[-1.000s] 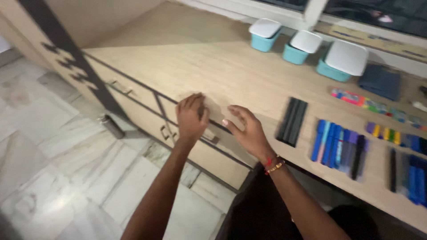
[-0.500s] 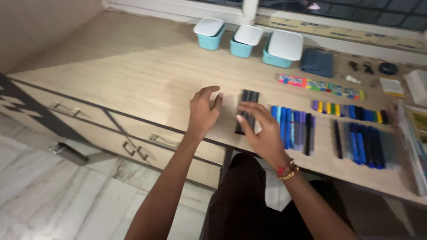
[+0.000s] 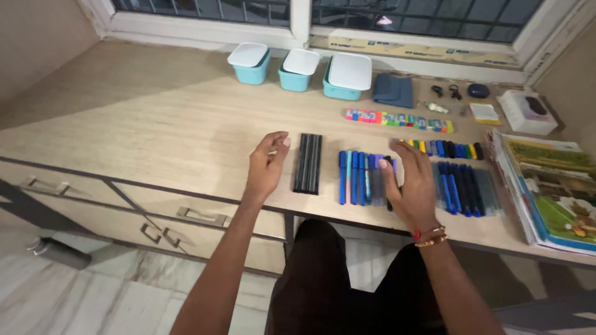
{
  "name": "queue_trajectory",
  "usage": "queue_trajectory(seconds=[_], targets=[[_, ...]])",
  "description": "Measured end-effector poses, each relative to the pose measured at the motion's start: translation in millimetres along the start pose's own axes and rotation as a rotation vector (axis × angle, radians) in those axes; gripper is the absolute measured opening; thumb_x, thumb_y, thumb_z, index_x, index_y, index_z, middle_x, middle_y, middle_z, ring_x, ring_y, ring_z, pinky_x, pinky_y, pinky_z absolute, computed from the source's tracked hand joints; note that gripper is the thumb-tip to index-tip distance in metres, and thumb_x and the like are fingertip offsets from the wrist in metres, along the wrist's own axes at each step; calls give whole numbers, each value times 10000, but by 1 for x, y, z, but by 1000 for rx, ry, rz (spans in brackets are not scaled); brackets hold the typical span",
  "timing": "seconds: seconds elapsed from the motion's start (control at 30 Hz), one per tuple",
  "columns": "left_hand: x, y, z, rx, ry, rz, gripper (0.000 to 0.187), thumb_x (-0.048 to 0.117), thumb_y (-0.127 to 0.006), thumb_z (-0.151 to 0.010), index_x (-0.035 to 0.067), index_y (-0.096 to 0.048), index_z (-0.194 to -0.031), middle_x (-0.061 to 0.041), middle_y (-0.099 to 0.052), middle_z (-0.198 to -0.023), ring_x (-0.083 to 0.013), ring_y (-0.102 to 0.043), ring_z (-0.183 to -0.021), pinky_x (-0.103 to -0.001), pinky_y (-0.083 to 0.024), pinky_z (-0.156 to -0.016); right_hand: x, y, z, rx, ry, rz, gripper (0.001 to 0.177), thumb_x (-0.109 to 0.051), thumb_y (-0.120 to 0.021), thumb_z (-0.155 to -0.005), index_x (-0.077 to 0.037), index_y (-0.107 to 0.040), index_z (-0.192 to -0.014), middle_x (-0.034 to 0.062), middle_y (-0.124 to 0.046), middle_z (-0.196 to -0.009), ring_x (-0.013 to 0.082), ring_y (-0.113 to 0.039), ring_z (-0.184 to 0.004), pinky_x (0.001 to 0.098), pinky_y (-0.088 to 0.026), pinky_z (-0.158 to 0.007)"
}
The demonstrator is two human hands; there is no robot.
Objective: The person organizes pens and highlighters by taking them out of a drawer and arranging them on a desk. They sort the items by color and type, placing them in neat rows. The person also handles a magazine, flipping through its pages before placing it back in the drawer.
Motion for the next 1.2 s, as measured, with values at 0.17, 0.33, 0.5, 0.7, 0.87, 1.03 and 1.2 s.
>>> queue_trajectory(seconds=[0.17,0.33,0.5,0.7,0.87,1.03,1.2], targets=[[-3,-1,0,23,10,-10,320,260,-648,-998,47,-686,-1234,-117,-749,-1109,-165,-699,-999,-282,-536,-743,17,-4,11,-34,-61,-1,401,-223,-637,-1025,-13,-606,-1365,211,-613,-1365,400,-546,-1287,480,-423,-1113],[0,2,2,47,22,-24,332,308,-649,-1006,56,-699,-1216,-105,-753,-1060,-155,-688,-980,-293,-530,-780,18,-12,14,-123,-52,-13,485,-267,-651,-1011,5,-548,-1399,252,-558,-1405,431,-509,-1309,493,-405,-1112],[2,2,4,35,39,-40,341,322,-642,-1004,53,-705,-1202,-94,-758,-1006,-160,-687,-921,-291,-512,-749,14,-11,18,-172,-27,5,511,-293,-651,-1007,20,-535,-1394,244,-570,-1397,432,-510,-1295,503,-407,-1101],[2,2,3,0,32,-28,355,329,-604,-1019,24,-693,-1177,-97,-777,-997,-146,-739,-974,-283,-529,-741,15,-12,17,-162,-82,13,515,-303,-650,-1007,23,-537,-1390,246,-584,-1362,415,-522,-1270,498,-425,-1078],[1,2,3,-9,40,-53,346,318,-605,-1027,21,-694,-1181,-111,-784,-1012,-160,-734,-940,-284,-536,-781,15,-11,17,-181,-104,0,520,-316,-635,-1011,26,-538,-1390,245,-588,-1347,412,-525,-1264,494,-429,-1073],[5,2,2,-2,46,-135,323,262,-640,-1007,26,-674,-1225,-110,-775,-989,-153,-706,-877,-288,-546,-770,15,-11,17,-176,-91,13,520,-331,-625,-1022,28,-539,-1388,249,-592,-1353,416,-523,-1272,495,-429,-1068],[4,1,1,3,49,-143,323,223,-647,-1001,25,-650,-1256,-98,-788,-950,-144,-666,-796,-291,-532,-730,14,-10,17,-169,-99,-2,521,-333,-625,-1013,29,-546,-1380,238,-605,-1328,411,-533,-1257,494,-433,-1065]])
Point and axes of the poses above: each hand's wrist, its own z-axis away from the middle knuckle, its own y-axis out of the back of the hand, x = y × z, the point moved 3 cm from there along -z, towards the middle knuckle
